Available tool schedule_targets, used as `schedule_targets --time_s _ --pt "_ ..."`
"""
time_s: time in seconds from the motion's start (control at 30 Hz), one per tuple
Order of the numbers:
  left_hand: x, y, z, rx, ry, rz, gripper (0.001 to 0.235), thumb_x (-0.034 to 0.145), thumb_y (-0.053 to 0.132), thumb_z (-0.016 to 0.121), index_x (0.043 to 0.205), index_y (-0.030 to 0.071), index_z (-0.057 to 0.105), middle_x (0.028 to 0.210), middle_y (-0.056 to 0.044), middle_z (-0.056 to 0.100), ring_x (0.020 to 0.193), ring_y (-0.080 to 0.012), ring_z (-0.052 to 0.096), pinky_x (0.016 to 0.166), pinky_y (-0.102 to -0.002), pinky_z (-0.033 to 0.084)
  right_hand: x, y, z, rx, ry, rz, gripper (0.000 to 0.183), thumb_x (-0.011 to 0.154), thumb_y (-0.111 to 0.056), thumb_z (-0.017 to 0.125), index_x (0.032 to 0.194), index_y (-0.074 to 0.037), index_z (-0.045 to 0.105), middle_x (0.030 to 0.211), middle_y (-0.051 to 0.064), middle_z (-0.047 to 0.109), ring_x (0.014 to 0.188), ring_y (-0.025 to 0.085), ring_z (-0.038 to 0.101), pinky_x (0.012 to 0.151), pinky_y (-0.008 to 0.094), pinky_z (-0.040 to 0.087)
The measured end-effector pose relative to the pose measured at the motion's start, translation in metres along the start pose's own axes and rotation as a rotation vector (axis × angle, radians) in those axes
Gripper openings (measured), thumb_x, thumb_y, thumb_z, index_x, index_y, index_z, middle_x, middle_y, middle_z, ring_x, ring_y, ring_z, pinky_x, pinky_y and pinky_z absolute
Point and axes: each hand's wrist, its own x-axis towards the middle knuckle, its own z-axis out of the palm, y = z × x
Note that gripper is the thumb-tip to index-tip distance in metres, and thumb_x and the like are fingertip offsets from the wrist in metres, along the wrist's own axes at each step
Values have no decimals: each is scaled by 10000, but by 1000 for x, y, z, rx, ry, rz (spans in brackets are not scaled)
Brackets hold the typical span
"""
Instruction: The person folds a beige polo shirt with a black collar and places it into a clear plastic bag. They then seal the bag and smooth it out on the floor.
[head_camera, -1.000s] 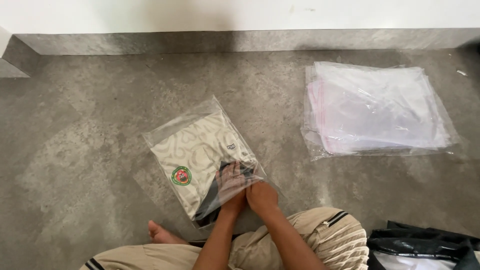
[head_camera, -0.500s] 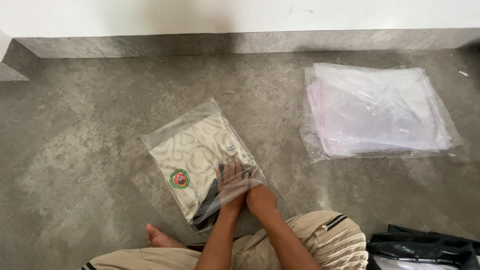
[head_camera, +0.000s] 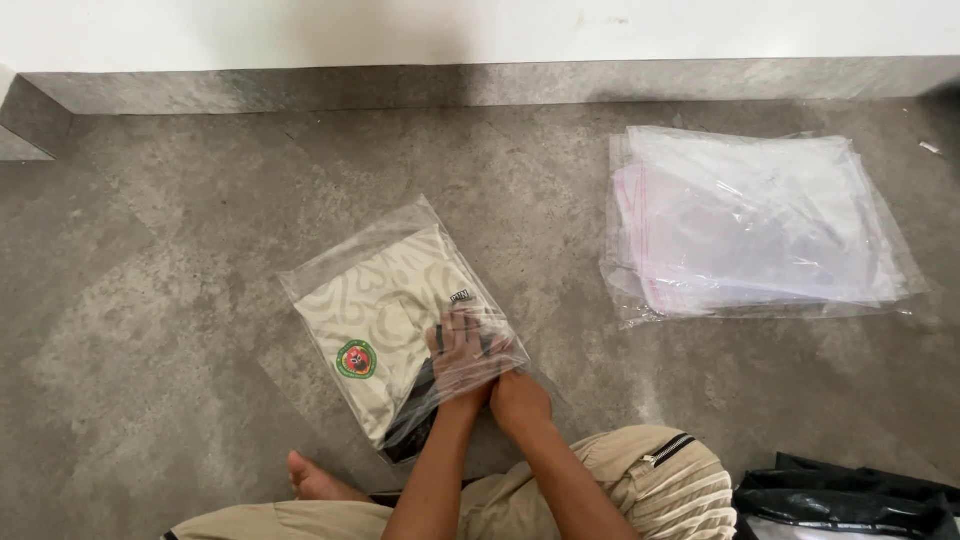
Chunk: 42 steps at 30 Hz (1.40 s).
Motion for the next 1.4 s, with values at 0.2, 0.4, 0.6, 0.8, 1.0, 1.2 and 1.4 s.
schedule_targets --time_s 0.2,0.4,0.6,0.8,1.0,1.2,1.4 --pt "2 1 5 -77 139 66 585 836 586 443 1248 172 485 1368 -73 430 1284 -277 374 1055 -536 179 2 -3 -5 39 -31 32 247 812 -188 499 752 18 620 662 188 622 676 346 663 553 424 538" --pt "3 -3 -3 -119 -29 119 639 876 652 249 1413 308 267 1495 77 215 1406 -179 116 1101 -509 36 -3 -4 2 23 -34 15 219 814 -164 498 787 29 597 682 190 632 681 342 665 550 427 536" --pt "-5 -1 19 -69 -242 3 651 869 668 223 1402 297 266 1501 79 186 1399 -150 98 1111 -468 -7 -1 -2 2 29 -37 38 258 805 -228 501 869 12 570 675 171 629 661 343 663 532 439 532" --pt "6 -4 -3 127 -28 115 819 876 666 229 1461 95 173 1510 -121 126 1397 -290 112 1117 -488 53 3 -11 -5 135 -268 251 262 885 -204 320 1028 -99 512 924 103 621 782 312 605 624 461 474" --pt "-1 -5 -8 44 -125 208 740 875 576 343 1441 115 222 1504 -59 202 1393 -184 166 1119 -445 7 -3 -2 2 134 -262 163 354 849 -212 349 1180 -98 405 968 146 611 854 369 589 668 511 463" --pt "-56 3 -59 173 -386 288 803 719 271 448 1411 -19 162 1478 -180 188 1351 -318 207 1065 -447 179 -21 -4 -60 2 -478 -118 586 775 -215 534 1328 -174 345 1028 169 594 913 348 588 712 450 466" --pt "16 -18 -190 -623 -1309 135 281 800 197 415 1016 59 531 1031 -220 577 953 -411 550 763 -508 426 -12 8 -117 582 -459 199 164 838 -106 594 716 -13 656 762 77 676 513 125 579 529 253 506"
